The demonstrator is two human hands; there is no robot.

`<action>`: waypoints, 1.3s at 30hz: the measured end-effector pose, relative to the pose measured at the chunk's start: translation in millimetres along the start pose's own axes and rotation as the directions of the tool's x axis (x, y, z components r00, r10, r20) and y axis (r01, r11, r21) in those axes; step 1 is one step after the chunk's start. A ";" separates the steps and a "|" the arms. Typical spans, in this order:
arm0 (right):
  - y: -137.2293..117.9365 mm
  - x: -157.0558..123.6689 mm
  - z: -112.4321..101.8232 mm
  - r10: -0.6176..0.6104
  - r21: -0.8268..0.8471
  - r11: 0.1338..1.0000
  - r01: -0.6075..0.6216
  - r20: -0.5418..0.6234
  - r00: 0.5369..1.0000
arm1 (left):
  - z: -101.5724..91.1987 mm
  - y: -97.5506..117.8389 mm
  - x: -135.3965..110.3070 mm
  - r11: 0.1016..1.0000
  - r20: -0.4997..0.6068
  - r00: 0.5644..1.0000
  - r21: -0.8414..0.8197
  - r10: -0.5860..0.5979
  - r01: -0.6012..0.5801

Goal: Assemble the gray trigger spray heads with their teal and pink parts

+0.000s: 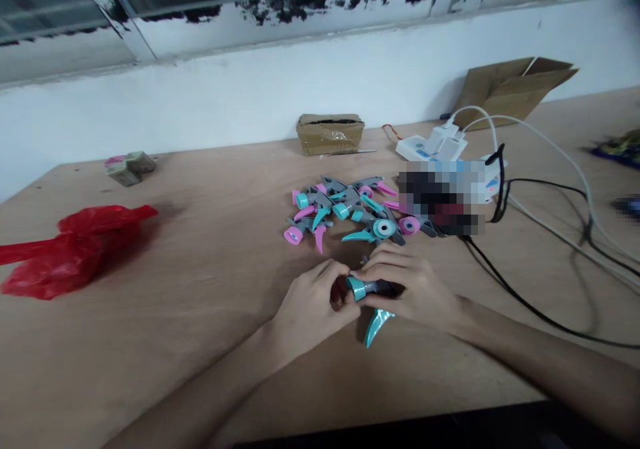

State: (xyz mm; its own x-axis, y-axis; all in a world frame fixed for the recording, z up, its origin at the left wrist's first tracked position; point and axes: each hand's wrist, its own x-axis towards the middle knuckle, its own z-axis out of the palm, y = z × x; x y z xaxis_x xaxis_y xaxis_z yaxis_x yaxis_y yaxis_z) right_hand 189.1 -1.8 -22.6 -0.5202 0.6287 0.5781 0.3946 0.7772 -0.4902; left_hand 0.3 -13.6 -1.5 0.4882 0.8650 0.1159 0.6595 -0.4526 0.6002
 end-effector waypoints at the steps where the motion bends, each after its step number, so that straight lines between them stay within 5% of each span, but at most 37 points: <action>1: -0.1 -0.1 -0.2 0.003 -0.012 1.000 -0.003 -0.003 1.000 | 0.5 -0.2 -0.9 1.000 -0.011 1.000 0.004 -0.010 0.010; 7: -4.0 1.2 0.9 0.054 -0.104 0.993 -0.059 -0.051 0.997 | 5.7 -0.8 -6.4 0.991 -0.279 0.960 0.132 0.017 0.021; 14: -13.0 1.2 8.1 0.165 -0.143 0.973 -0.179 -0.108 0.980 | 8.9 2.1 -8.6 0.965 -0.292 0.952 0.261 0.087 -0.008; 18: -15.0 0.7 6.0 0.231 -0.153 0.956 -0.251 -0.138 0.963 | -7.3 -8.7 -2.1 0.969 -0.350 0.937 0.230 0.002 0.084; 21: -14.0 0.1 1.9 0.293 -0.098 0.945 -0.313 -0.179 0.939 | -23.4 -17.5 3.2 0.988 -0.442 0.887 0.006 -0.136 0.154; 24: -11.8 -0.3 -0.7 0.327 0.030 0.945 -0.326 -0.155 0.932 | -29.4 -15.1 4.7 0.920 -0.310 0.913 -0.364 -0.264 0.143; 27: -10.8 -0.3 -0.6 0.306 0.092 0.951 -0.296 -0.123 0.944 | -25.9 -5.7 3.6 0.831 -0.154 0.945 -0.530 -0.290 0.169; 33: -13.9 -0.5 0.3 0.273 0.127 0.956 -0.264 -0.062 0.960 | -17.3 -0.9 1.1 0.782 -0.038 0.966 -0.595 -0.257 0.184; 39: -13.8 -1.5 3.2 0.243 0.160 0.959 -0.235 -0.031 0.970 | -7.9 -4.6 -4.6 0.879 -0.113 0.977 -0.463 -0.183 0.111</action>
State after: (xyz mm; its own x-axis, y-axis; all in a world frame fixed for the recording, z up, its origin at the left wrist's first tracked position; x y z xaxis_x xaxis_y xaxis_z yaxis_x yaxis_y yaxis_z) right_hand 182.0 -13.6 -18.8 -0.3854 0.7990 0.4616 0.3792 0.5932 -0.7102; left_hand -9.5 -13.7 1.5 0.2916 0.9520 0.0931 0.3692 -0.2018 0.9072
